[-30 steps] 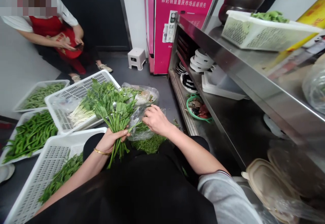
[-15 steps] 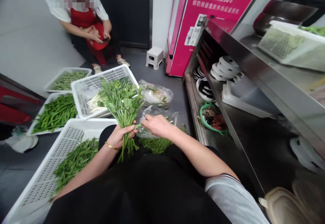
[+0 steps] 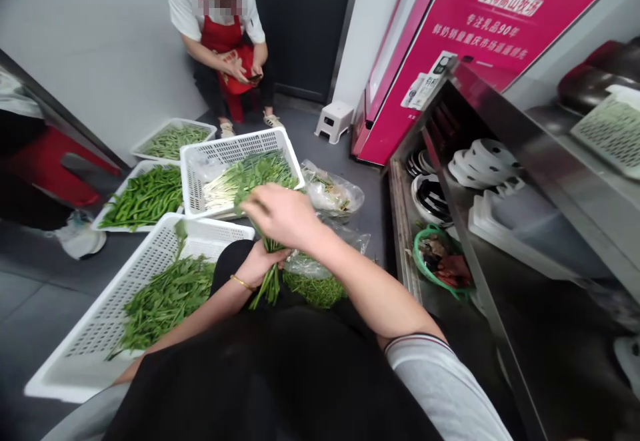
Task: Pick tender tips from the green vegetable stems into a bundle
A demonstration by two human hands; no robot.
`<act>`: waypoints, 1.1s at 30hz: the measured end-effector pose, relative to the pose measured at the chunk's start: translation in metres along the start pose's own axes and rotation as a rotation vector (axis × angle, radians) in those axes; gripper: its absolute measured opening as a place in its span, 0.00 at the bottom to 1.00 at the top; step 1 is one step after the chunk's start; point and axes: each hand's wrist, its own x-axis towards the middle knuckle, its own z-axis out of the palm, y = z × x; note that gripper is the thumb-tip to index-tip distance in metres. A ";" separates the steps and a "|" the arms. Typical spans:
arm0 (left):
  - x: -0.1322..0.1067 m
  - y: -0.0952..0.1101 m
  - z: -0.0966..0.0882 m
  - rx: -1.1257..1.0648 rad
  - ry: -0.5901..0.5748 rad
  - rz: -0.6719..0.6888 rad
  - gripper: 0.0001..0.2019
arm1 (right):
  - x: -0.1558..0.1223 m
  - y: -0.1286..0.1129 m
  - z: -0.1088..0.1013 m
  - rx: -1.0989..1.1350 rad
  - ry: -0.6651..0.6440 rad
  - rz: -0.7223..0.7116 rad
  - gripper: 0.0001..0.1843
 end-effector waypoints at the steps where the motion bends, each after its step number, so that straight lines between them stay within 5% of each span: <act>1: 0.000 -0.001 0.002 0.058 0.001 0.019 0.13 | -0.007 0.012 0.001 -0.064 0.005 0.117 0.19; 5: 0.004 -0.007 0.008 0.370 0.065 0.201 0.13 | -0.040 0.057 0.021 -0.178 -0.113 0.421 0.21; 9: 0.006 -0.015 0.013 0.488 0.012 0.306 0.20 | -0.070 0.080 0.042 0.167 -0.095 0.443 0.10; 13: 0.002 -0.023 0.023 0.538 -0.127 0.295 0.20 | -0.094 0.092 0.039 0.453 -0.044 0.557 0.12; 17: -0.002 -0.024 0.038 0.617 -0.105 0.321 0.22 | -0.103 0.098 0.026 0.367 0.035 0.640 0.11; 20: -0.002 -0.018 0.045 0.432 -0.158 0.175 0.21 | -0.108 0.099 0.021 0.330 0.137 0.578 0.10; 24: -0.003 -0.008 0.045 0.053 -0.388 -0.120 0.15 | -0.122 0.098 0.023 0.648 0.280 0.587 0.14; 29: -0.006 -0.006 0.042 -0.208 -0.478 -0.261 0.13 | -0.142 0.099 0.019 1.073 0.471 0.635 0.14; 33: -0.004 -0.003 0.043 -0.257 -0.471 -0.306 0.12 | -0.152 0.101 0.006 1.052 0.519 0.574 0.13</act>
